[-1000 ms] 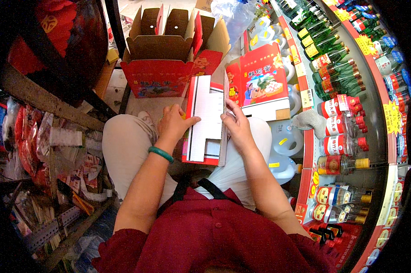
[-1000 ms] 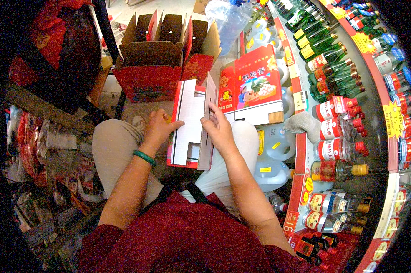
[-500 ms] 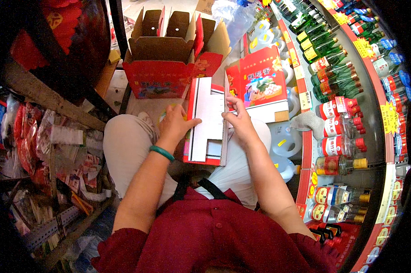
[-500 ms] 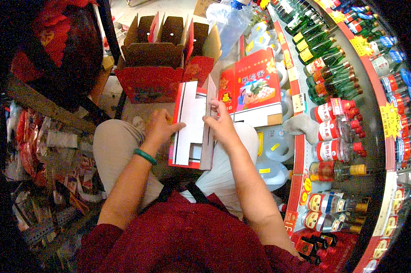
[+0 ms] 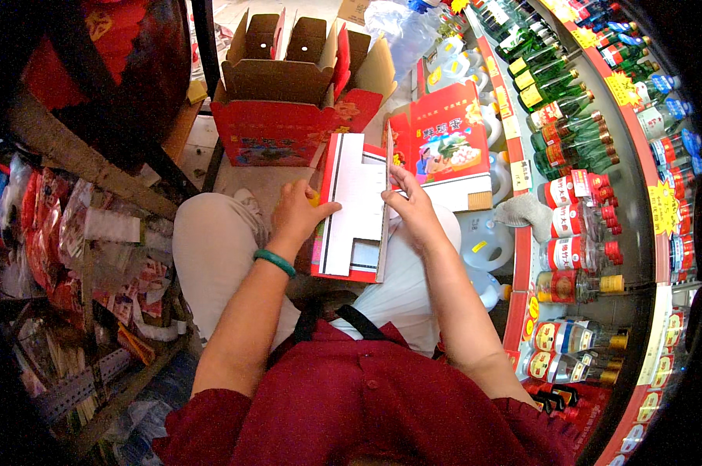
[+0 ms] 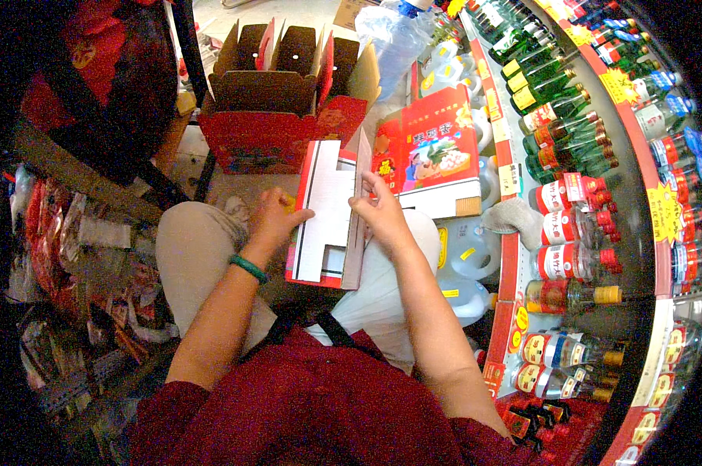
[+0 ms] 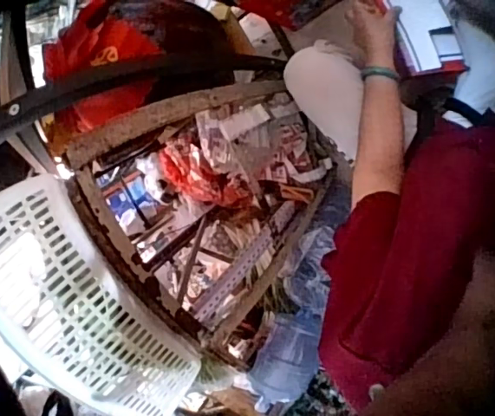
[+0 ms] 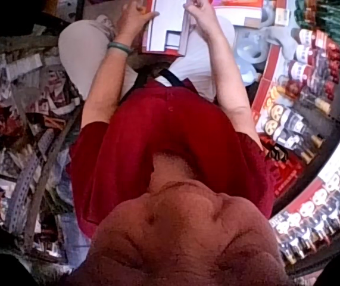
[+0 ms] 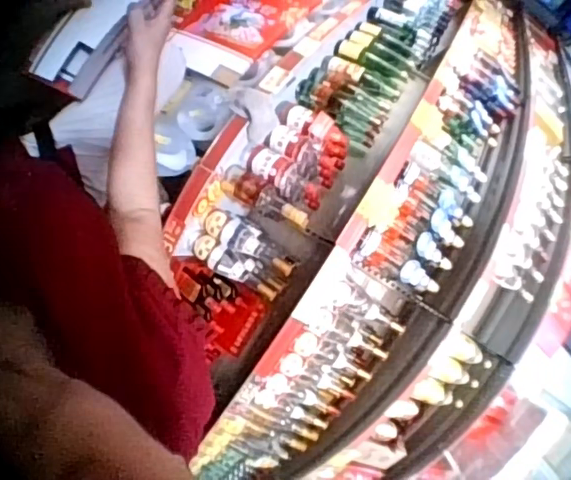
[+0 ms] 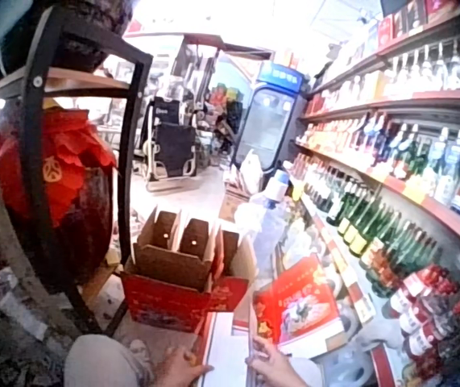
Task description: The person sits on the floor and assembles red cardboard boxes by folding flaps and securing them with yellow tape. They handle multiple boxes one at a time, folding sides and taping seams to form rectangular containers.
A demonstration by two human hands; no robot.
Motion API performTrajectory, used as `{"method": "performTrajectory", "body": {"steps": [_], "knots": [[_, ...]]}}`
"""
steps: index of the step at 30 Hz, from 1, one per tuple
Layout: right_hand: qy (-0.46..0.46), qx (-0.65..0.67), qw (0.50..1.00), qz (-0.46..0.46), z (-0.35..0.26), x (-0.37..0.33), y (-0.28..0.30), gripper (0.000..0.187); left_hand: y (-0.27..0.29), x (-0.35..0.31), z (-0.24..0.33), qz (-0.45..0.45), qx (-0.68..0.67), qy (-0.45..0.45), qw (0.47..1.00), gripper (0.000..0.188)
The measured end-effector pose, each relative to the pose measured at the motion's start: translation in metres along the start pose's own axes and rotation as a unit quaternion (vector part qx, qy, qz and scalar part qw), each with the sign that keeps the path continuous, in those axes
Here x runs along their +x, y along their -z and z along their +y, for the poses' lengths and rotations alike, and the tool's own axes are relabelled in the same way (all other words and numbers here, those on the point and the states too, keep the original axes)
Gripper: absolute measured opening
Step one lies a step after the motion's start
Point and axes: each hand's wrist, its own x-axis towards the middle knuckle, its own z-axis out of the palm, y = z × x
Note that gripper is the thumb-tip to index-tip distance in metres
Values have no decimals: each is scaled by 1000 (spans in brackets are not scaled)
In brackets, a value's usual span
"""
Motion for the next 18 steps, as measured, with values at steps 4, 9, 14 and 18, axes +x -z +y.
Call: {"method": "performTrajectory", "body": {"steps": [4,9,14,18], "knots": [[1,-3,1000,-11,0,0,1,67,-4,4,-8,-11,-11,14,1000,54],[32,-7,999,-10,11,4,3,66,-4,5,-9,-15,-14,18,1000,56],[-3,-19,1000,-13,-1,0,0,66,2,3,-6,-23,-13,19,999,55],[-16,-31,999,-3,-6,-1,-2,64,6,3,-5,-30,-5,0,1000,55]]}}
